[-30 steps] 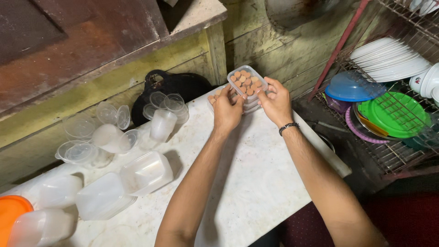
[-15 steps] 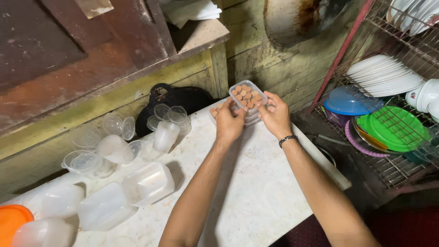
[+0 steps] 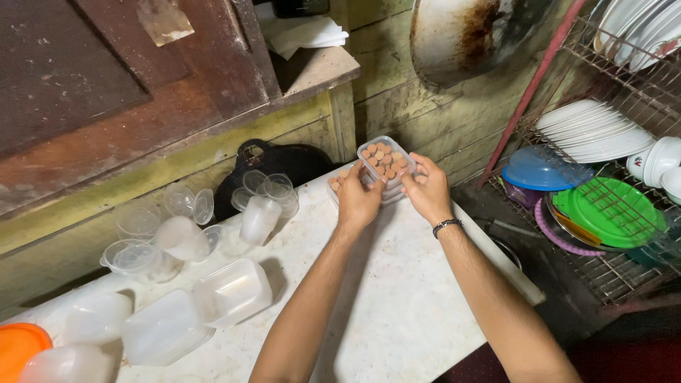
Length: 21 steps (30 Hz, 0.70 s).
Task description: The person transfers small brown cone-shaped objects from a large container into small plastic boxes, arranging them in rows. The person stacks the filled boxes on the table.
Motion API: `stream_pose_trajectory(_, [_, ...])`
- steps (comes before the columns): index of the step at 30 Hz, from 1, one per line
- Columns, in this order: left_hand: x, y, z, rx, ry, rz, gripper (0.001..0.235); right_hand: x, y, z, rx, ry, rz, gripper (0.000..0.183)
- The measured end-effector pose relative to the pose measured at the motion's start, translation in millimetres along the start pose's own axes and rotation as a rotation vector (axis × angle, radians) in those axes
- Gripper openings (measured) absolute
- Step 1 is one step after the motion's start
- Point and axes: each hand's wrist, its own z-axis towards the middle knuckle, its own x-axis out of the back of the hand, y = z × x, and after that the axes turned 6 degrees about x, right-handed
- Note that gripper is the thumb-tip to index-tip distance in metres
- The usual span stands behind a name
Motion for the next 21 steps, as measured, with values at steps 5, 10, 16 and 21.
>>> stream_pose_trajectory(5, [-4,-6,4,-0.010,0.006,-0.006,0.076,2,-8,-4,-0.003,0.001,-0.009,0.054])
stream_pose_trajectory(10, [20,13,-26,-0.020,0.021,-0.051,0.074,9,-23,-13,0.052,0.040,-0.092,0.055])
stream_pose_trajectory(16, [64,25,-83,-0.139,0.032,-0.235,0.068,-2,-56,-43,0.463,0.197,-0.276,0.043])
stream_pose_trajectory(21, [114,12,-127,-0.423,0.201,-0.161,0.019,-40,-100,-88,0.554,0.082,-0.151,0.033])
